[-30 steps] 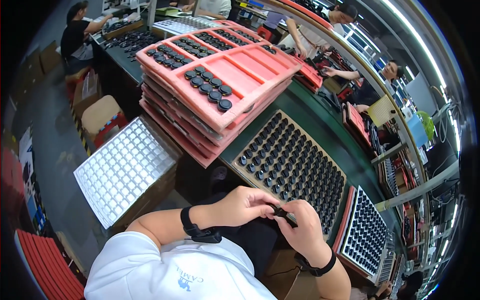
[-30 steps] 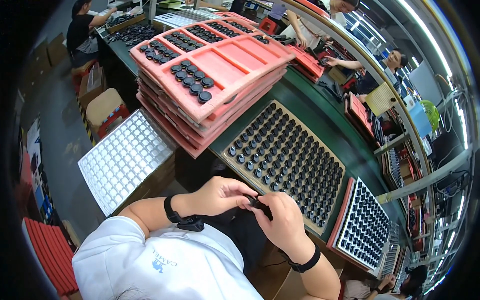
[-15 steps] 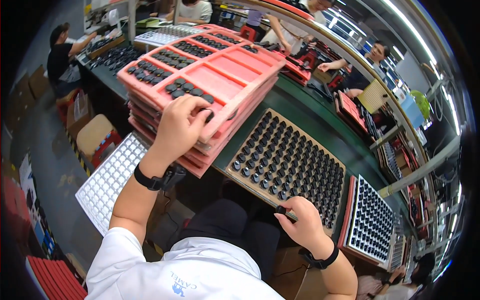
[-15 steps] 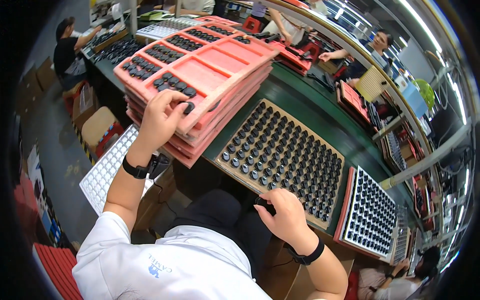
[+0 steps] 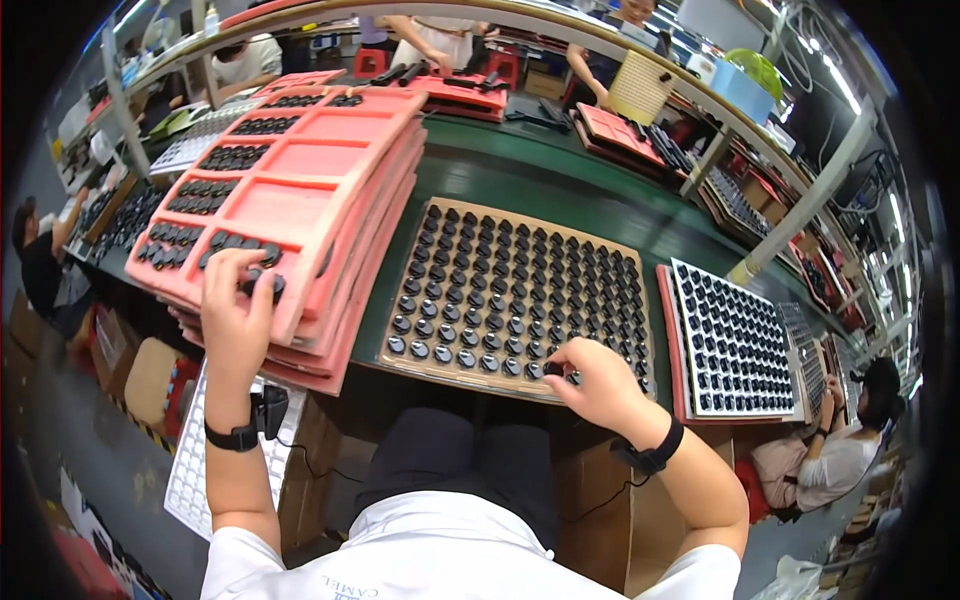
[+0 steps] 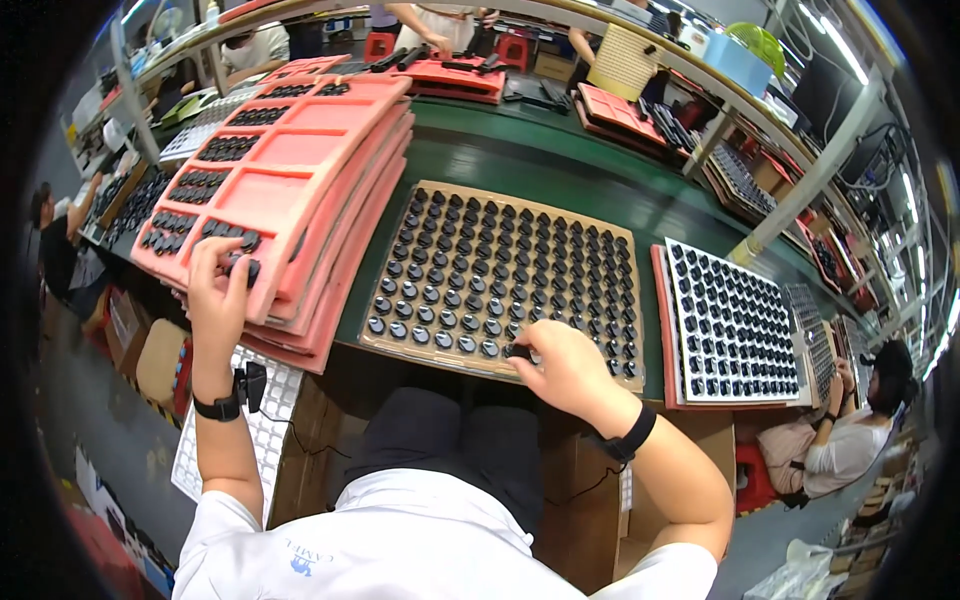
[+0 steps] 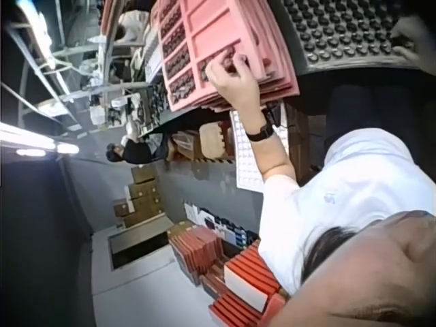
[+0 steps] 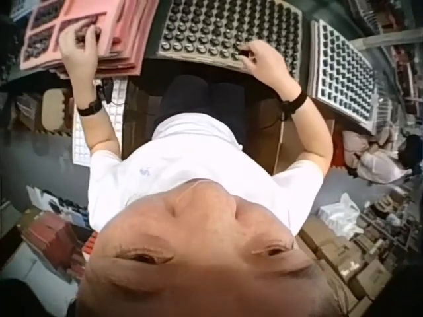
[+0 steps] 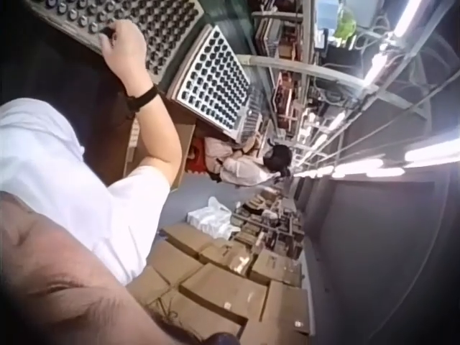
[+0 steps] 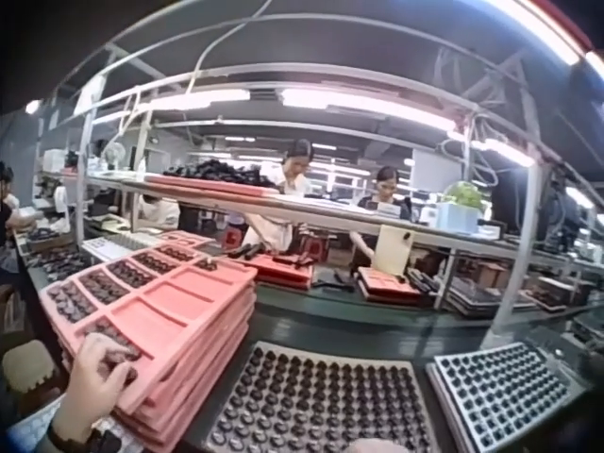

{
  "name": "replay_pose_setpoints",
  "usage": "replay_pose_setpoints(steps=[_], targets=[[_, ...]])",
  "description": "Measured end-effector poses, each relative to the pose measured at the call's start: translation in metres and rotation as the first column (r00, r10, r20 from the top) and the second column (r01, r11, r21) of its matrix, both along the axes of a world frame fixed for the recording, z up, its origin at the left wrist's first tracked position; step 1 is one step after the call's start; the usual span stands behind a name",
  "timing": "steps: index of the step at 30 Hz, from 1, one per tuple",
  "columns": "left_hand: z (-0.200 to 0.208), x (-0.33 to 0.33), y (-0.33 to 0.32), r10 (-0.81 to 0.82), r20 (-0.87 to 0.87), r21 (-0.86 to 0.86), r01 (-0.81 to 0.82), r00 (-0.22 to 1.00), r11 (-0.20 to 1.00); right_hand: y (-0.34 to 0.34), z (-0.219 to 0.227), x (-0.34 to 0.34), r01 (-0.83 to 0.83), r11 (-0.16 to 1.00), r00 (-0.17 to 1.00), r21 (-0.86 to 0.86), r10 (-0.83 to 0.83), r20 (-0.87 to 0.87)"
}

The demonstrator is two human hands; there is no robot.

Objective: The person picks up small black components from a tray and joins them with other pieces by hand. After repeating this several times, the person places the tray into a cardboard box and retrieves a new white tray and a cardboard sheet.

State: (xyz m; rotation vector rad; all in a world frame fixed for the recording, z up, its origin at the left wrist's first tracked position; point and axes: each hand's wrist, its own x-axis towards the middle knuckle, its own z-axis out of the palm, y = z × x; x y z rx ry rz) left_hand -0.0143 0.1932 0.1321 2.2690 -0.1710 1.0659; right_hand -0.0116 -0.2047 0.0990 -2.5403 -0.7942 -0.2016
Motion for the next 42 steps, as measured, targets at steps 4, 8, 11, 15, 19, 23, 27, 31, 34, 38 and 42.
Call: replay_pose_setpoints(steps=[4, 8, 11, 15, 19, 23, 27, 31, 34, 38, 42], targets=[[-0.013, 0.001, -0.001, 0.039, 0.091, -0.003, -0.039, 0.995, 0.999, -0.041, -0.011, 0.023, 0.126, 0.988, 0.992, -0.088, -0.123, 0.038], [-0.027, -0.018, -0.029, 0.046, 0.311, 0.040, -0.062, 0.949, 0.997, -0.102, -0.025, 0.061, 0.355, 0.931, 0.935, -0.083, -0.356, 0.000], [-0.044, -0.033, -0.058, -0.243, 0.233, 0.092, 0.227, 0.942, 0.969, -0.145, -0.034, 0.090, 0.544, 0.838, 0.828, -0.041, -0.544, -0.137], [-0.072, -0.003, -0.102, -0.568, -0.006, -0.024, 0.568, 0.823, 0.823, -0.193, -0.050, 0.130, 0.651, 0.752, 0.750, -0.104, -0.658, -0.064], [-0.101, 0.019, -0.133, -0.730, -0.071, -0.128, 0.719, 0.680, 0.683, -0.203, -0.059, 0.170, 0.662, 0.745, 0.744, -0.085, -0.667, -0.053], [-0.115, 0.032, -0.139, -0.734, -0.139, -0.183, 0.712, 0.664, 0.678, -0.200, -0.066, 0.220, 0.655, 0.744, 0.747, -0.135, -0.664, -0.039], [-0.129, 0.047, -0.143, -0.767, -0.174, -0.292, 0.711, 0.618, 0.639, -0.217, -0.086, 0.259, 0.647, 0.759, 0.761, -0.072, -0.649, -0.009], [-0.134, 0.055, -0.149, -0.773, -0.238, -0.352, 0.690, 0.588, 0.633, -0.202, -0.089, 0.270, 0.638, 0.712, 0.760, -0.294, -0.643, 0.092], [-0.134, 0.058, -0.154, -0.779, -0.222, -0.360, 0.694, 0.586, 0.624, -0.222, -0.092, 0.272, 0.654, 0.749, 0.752, -0.105, -0.659, -0.020], [-0.131, 0.059, -0.159, -0.793, -0.191, -0.371, 0.705, 0.578, 0.604, -0.207, -0.071, 0.249, 0.627, 0.773, 0.776, 0.092, -0.631, 0.012], [-0.125, 0.053, -0.162, -0.798, -0.158, -0.359, 0.719, 0.582, 0.595, -0.142, -0.039, 0.191, 0.545, 0.776, 0.839, 0.317, -0.505, -0.204]])
